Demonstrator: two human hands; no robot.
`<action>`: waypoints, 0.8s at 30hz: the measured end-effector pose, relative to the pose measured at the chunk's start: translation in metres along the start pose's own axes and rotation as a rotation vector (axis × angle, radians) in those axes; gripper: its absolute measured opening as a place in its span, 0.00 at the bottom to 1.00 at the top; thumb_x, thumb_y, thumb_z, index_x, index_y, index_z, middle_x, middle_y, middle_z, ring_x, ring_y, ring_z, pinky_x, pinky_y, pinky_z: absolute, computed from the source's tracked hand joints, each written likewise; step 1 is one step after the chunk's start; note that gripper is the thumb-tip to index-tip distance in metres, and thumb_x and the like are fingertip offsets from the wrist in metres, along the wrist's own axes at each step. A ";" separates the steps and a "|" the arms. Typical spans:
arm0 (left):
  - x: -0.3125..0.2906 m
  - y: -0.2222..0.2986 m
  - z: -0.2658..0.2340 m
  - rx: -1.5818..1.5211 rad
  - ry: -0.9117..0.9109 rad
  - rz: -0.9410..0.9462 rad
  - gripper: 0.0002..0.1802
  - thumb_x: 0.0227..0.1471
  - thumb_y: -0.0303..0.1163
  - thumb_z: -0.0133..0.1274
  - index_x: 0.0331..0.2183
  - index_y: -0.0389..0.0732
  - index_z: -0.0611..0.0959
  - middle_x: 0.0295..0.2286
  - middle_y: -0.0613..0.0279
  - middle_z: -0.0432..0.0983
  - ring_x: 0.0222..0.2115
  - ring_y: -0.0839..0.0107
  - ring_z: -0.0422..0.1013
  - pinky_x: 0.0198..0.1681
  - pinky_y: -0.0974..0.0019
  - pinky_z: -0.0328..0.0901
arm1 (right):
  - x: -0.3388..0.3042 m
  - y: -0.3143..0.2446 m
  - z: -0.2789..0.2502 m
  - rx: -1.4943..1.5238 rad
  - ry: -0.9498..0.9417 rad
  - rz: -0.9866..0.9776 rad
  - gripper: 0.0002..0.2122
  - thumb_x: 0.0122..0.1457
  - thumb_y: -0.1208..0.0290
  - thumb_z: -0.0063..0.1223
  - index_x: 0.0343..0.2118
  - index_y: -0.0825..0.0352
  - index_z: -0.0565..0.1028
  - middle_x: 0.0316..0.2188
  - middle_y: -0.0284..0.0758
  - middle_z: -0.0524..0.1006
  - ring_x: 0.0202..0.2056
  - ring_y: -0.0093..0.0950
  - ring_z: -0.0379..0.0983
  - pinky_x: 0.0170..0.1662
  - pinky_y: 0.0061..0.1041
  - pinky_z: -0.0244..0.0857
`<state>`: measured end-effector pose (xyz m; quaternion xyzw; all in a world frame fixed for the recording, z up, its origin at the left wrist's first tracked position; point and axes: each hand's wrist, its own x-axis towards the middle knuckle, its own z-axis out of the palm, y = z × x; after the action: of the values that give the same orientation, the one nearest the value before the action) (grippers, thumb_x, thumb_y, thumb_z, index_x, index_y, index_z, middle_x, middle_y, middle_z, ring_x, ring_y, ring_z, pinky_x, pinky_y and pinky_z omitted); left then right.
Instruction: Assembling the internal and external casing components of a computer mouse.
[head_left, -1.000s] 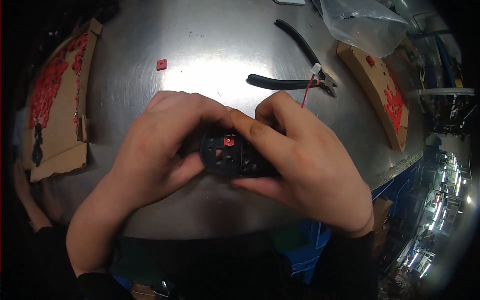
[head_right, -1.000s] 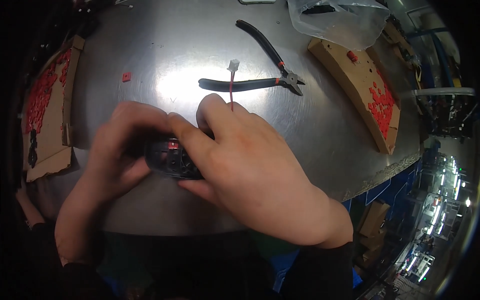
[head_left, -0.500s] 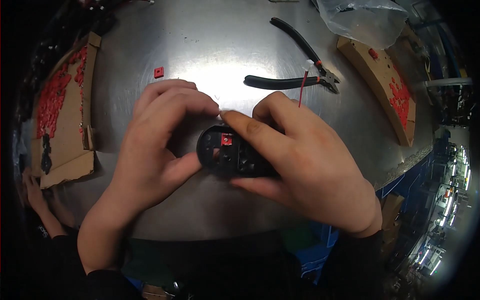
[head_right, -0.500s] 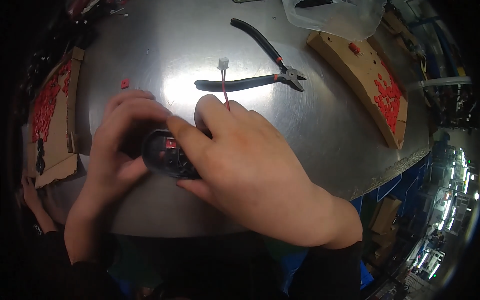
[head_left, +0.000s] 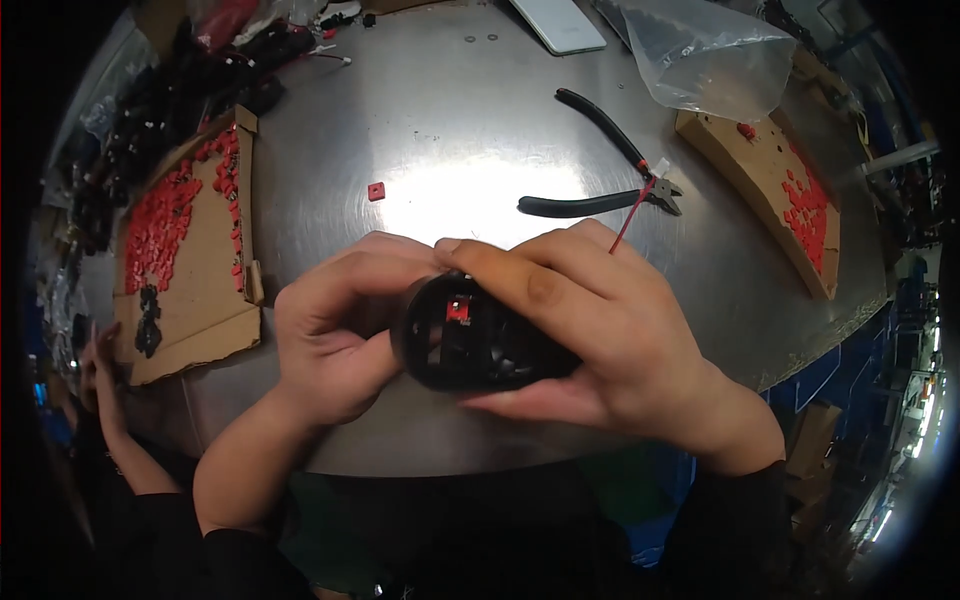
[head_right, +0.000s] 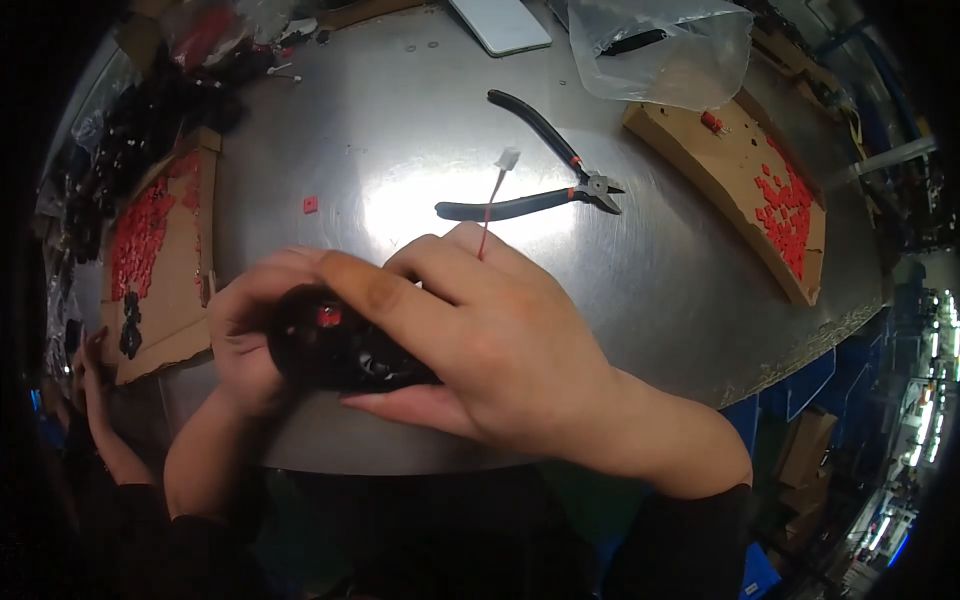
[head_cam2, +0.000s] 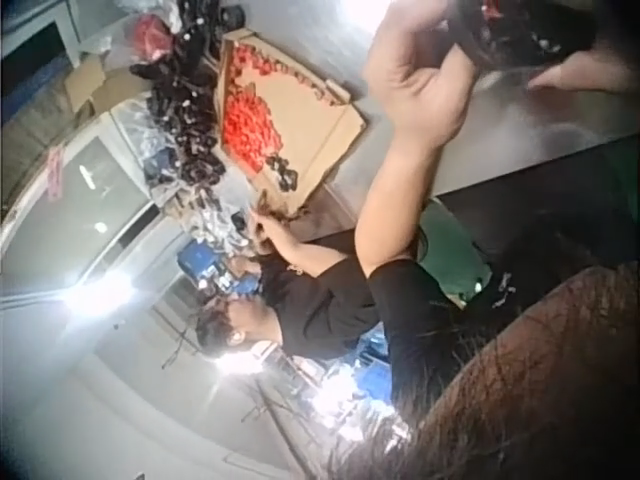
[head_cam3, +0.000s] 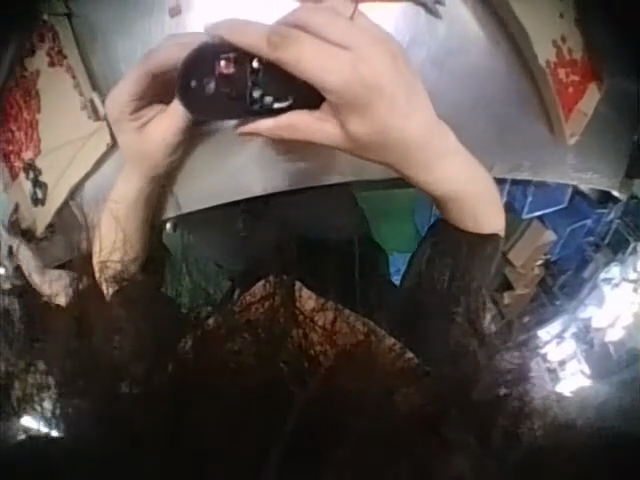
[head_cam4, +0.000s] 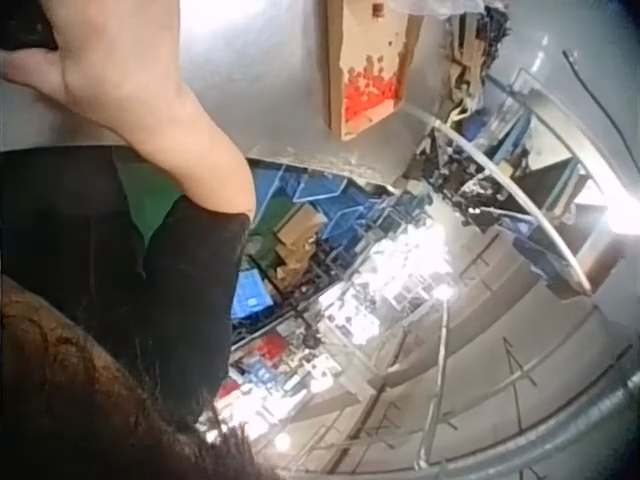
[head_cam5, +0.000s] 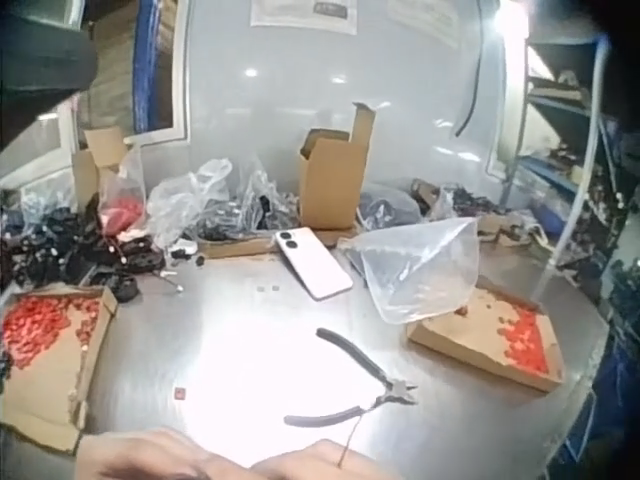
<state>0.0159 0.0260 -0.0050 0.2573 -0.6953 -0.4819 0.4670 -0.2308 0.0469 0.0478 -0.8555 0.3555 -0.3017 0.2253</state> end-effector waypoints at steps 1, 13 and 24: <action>0.000 0.002 0.000 -0.041 0.003 0.028 0.14 0.53 0.22 0.64 0.42 0.31 0.84 0.41 0.53 0.82 0.42 0.65 0.78 0.47 0.63 0.71 | -0.001 -0.001 0.000 0.004 0.011 -0.003 0.36 0.46 0.60 0.75 0.59 0.67 0.75 0.41 0.35 0.80 0.37 0.34 0.75 0.43 0.31 0.67; -0.002 0.004 -0.002 0.088 -0.010 0.091 0.11 0.49 0.19 0.65 0.38 0.31 0.84 0.38 0.52 0.83 0.41 0.60 0.78 0.46 0.62 0.70 | -0.004 -0.001 0.004 0.065 0.011 0.004 0.34 0.47 0.60 0.75 0.58 0.65 0.76 0.39 0.36 0.79 0.39 0.36 0.76 0.45 0.32 0.69; -0.004 0.022 -0.013 0.330 0.056 -0.072 0.18 0.44 0.25 0.64 0.42 0.41 0.88 0.49 0.57 0.68 0.53 0.60 0.65 0.56 0.59 0.65 | 0.006 -0.006 0.011 -0.094 0.044 -0.010 0.34 0.46 0.61 0.74 0.58 0.67 0.75 0.36 0.39 0.78 0.37 0.41 0.74 0.43 0.38 0.70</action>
<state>0.0311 0.0324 0.0143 0.3685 -0.7420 -0.3702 0.4203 -0.2168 0.0480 0.0455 -0.8601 0.3696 -0.3045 0.1757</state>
